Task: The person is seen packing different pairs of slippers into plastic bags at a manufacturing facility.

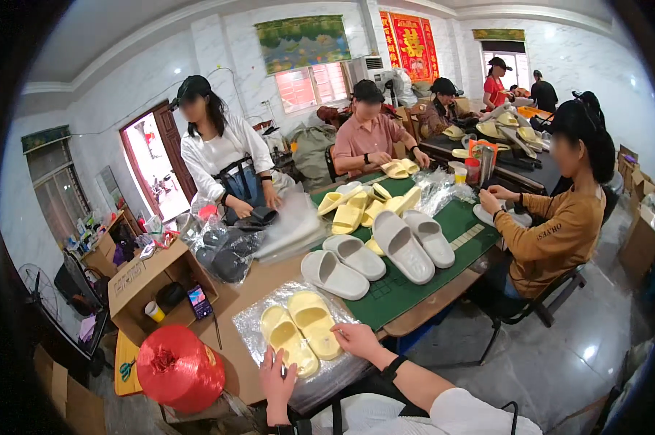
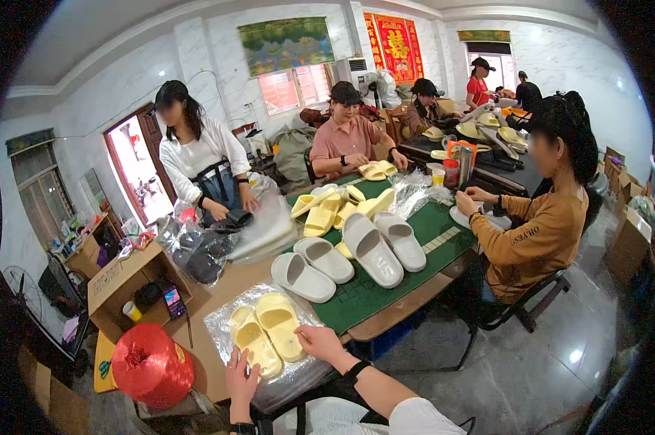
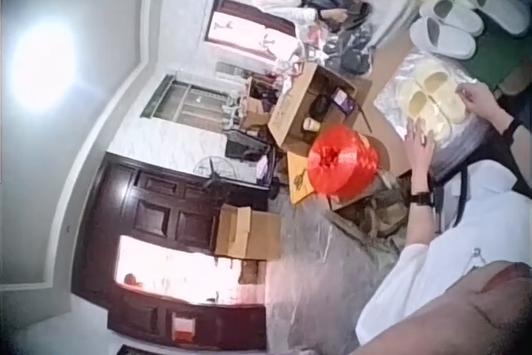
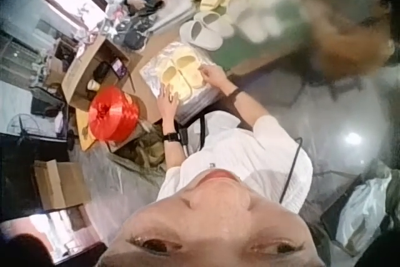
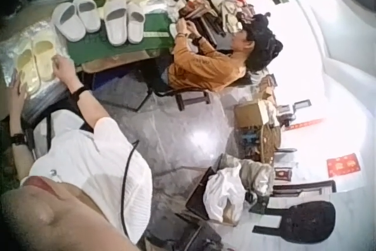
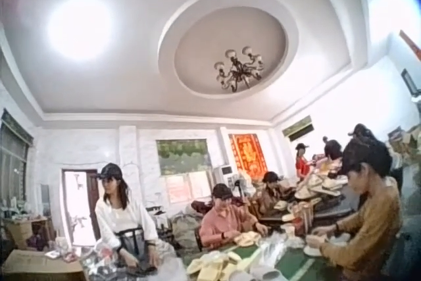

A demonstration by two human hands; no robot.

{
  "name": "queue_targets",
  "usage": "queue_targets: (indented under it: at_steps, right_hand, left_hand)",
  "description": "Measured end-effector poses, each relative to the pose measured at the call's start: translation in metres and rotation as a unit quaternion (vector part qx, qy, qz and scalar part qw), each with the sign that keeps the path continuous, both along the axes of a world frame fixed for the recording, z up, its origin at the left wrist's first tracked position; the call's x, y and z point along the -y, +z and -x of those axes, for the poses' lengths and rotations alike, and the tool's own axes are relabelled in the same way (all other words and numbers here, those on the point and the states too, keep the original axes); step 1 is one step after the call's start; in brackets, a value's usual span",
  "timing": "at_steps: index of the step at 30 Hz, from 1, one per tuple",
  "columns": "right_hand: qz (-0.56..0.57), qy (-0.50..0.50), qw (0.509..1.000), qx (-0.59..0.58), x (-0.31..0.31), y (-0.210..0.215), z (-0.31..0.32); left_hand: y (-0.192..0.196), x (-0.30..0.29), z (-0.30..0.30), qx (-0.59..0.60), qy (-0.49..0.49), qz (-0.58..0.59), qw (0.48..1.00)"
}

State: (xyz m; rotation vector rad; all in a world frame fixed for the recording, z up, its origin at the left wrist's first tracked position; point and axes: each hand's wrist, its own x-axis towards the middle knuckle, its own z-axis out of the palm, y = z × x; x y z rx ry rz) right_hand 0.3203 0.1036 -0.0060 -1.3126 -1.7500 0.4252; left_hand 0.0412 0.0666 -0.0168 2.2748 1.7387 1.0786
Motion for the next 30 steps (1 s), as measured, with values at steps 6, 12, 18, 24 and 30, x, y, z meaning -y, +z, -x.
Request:
queue_targets:
  at_steps: [6, 12, 18, 24, 30]
  right_hand:
    - [-0.002, -0.009, 1.000, 0.004, 0.004, 0.003, -0.001]
    - [0.003, -0.010, 1.000, 0.001, 0.001, 0.004, -0.001]
    - [0.011, -0.006, 1.000, -0.012, 0.001, 0.007, 0.002]
    - [0.024, -0.009, 1.000, -0.010, 0.003, 0.007, 0.003]
    - [-0.019, -0.005, 1.000, -0.016, 0.001, 0.005, 0.002]
  left_hand:
    - [0.003, 0.005, -0.004, 0.012, 0.001, 0.008, 1.000]
    - [0.008, 0.003, -0.006, 0.022, -0.003, 0.009, 1.000]
    - [0.008, 0.003, -0.004, 0.044, -0.013, 0.011, 0.999]
    - [0.009, 0.005, -0.003, 0.015, 0.006, 0.015, 1.000]
    - [0.005, 0.003, -0.002, 0.014, 0.004, 0.011, 1.000]
